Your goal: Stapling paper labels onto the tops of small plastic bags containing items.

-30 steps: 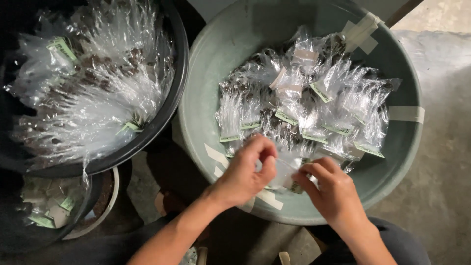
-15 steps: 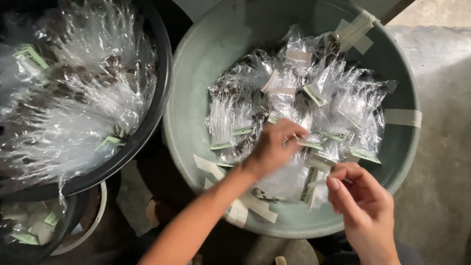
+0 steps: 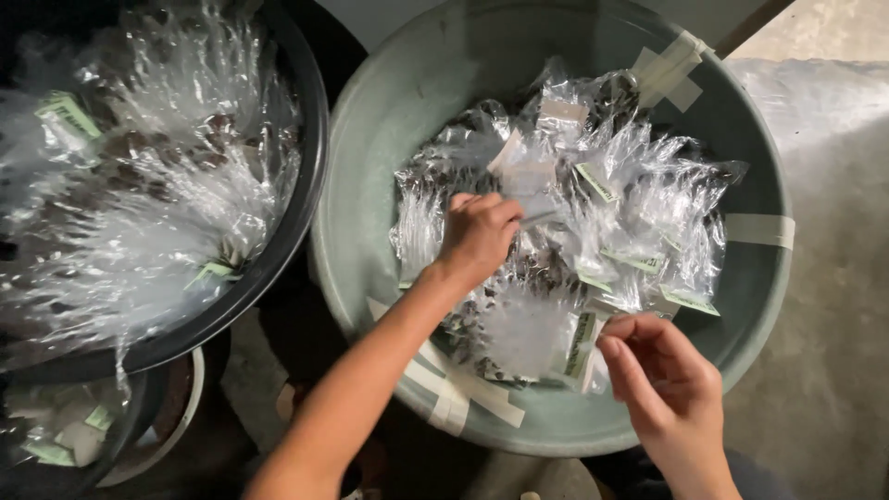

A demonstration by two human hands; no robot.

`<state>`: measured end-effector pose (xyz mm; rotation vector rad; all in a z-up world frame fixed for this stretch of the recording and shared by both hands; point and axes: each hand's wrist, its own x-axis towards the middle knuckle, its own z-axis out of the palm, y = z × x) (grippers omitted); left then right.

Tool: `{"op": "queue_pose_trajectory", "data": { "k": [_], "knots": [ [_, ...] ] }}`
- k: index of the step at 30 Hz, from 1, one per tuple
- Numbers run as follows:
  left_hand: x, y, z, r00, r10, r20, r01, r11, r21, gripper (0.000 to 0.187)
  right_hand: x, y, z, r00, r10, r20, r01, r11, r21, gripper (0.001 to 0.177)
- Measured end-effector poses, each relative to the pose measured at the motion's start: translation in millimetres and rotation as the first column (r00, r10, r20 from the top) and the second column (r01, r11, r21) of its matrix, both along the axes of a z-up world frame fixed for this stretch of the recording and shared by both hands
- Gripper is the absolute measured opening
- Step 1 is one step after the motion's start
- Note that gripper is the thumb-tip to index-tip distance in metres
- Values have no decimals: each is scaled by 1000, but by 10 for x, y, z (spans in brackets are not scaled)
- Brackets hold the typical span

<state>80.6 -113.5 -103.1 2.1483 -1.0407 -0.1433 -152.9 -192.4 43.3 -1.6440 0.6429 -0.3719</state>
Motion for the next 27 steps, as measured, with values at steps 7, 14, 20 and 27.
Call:
{"op": "queue_pose_trajectory", "data": {
  "k": [7, 14, 20, 27],
  "knots": [
    [-500, 583, 1001, 750, -130, -648, 84, 991, -102, 22, 163, 1, -205, 989, 145, 21, -104, 800, -590, 7],
    [-855, 696, 1143, 685, -189, -703, 76, 979, -189, 32, 182, 54, -382, 978, 203, 46, -107, 680, -725, 10],
    [-932, 724, 1140, 711, -189, -677, 56, 975, -213, 20, 180, 39, -333, 964, 254, 74, -134, 709, -692, 5],
    [-891, 756, 1172, 900, -322, -293, 230, 923, -310, 7, 128, -32, -165, 932, 362, 27, -262, 724, -638, 9]
  ]
}}
